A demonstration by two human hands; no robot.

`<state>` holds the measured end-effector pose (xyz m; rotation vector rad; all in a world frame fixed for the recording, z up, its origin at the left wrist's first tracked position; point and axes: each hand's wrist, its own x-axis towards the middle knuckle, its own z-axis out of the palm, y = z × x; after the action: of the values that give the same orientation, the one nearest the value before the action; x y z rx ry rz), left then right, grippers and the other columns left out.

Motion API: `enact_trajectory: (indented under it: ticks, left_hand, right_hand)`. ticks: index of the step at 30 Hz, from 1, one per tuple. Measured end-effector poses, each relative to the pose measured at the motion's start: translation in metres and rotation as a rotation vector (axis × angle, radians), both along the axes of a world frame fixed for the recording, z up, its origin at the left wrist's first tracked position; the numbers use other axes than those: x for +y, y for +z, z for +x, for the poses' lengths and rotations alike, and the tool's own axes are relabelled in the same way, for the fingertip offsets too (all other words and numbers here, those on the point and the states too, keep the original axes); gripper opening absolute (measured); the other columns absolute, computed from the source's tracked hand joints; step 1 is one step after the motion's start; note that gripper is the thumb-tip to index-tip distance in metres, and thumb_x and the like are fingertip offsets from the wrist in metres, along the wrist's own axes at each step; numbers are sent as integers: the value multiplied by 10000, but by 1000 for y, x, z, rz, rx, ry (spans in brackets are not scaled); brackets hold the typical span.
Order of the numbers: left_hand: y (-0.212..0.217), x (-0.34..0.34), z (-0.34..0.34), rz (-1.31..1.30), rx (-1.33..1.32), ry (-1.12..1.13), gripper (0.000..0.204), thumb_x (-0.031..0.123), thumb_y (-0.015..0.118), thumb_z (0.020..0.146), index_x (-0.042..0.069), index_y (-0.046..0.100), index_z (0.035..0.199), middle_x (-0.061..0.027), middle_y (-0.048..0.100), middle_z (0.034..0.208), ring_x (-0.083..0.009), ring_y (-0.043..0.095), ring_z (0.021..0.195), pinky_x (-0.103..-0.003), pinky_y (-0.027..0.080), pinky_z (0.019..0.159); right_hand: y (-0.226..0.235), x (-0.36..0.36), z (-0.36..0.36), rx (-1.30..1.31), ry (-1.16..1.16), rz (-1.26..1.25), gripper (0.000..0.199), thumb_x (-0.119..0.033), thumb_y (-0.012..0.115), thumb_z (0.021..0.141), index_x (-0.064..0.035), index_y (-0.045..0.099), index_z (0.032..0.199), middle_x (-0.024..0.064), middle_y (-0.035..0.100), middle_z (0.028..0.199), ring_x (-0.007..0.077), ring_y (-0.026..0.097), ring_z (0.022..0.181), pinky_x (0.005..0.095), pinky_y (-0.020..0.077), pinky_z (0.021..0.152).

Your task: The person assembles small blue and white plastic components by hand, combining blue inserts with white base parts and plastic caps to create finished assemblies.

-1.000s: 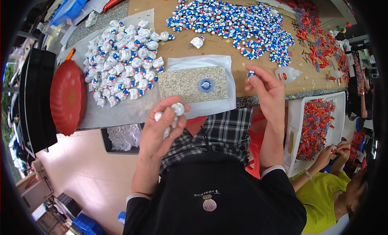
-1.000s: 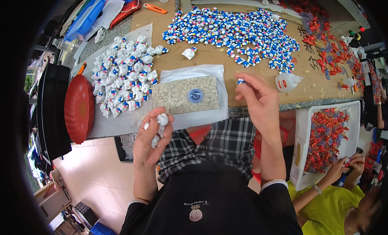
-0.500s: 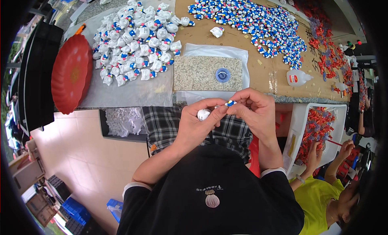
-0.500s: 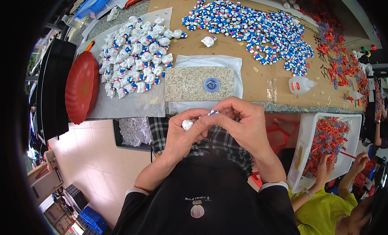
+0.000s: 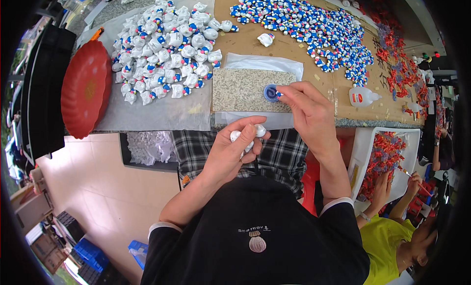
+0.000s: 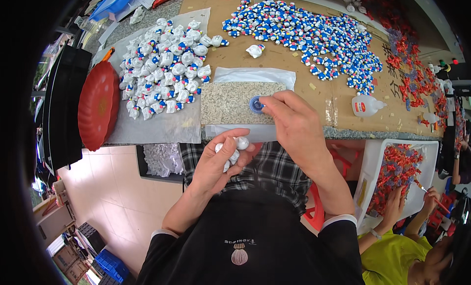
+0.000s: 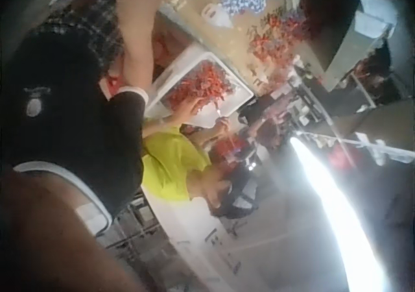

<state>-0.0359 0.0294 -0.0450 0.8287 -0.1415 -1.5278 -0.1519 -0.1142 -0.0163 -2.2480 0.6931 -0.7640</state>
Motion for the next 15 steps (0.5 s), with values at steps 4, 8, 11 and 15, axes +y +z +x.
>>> enact_trajectory:
  ticks: [4,8,11,15]
  left_hand:
    - [-1,5,4,4,-1,4,359,288,498,922,34,505,1176,-87,573,952,-66,490,677,-166,327,477]
    - [-2,7,6,-20,68,90,319,227,513,912,35,504,1167,-112,594,972,-118,543,737,-201,384,527]
    - [-2,4,10,-6,31,118,294,147,571,875,40,525,1144,-110,592,983,-145,569,785,-228,433,587]
    - [-5,4,10,-46,126,175,293,82,617,830,41,557,1114,-105,596,1026,-178,594,832,-258,480,670]
  right_hand:
    - [1,0,9,169,58,-209,178,37,587,741,-15,598,911,82,565,802,269,589,730,341,482,628]
    - [4,1,8,125,56,-9,172,27,593,759,-17,620,924,80,582,833,227,598,744,301,479,637]
    - [6,-3,1,49,-24,266,166,5,593,801,-12,642,959,74,602,869,157,596,766,255,465,652]
    - [4,-2,-8,-159,-33,641,169,-25,577,849,15,641,1001,60,603,900,102,561,801,224,441,681]
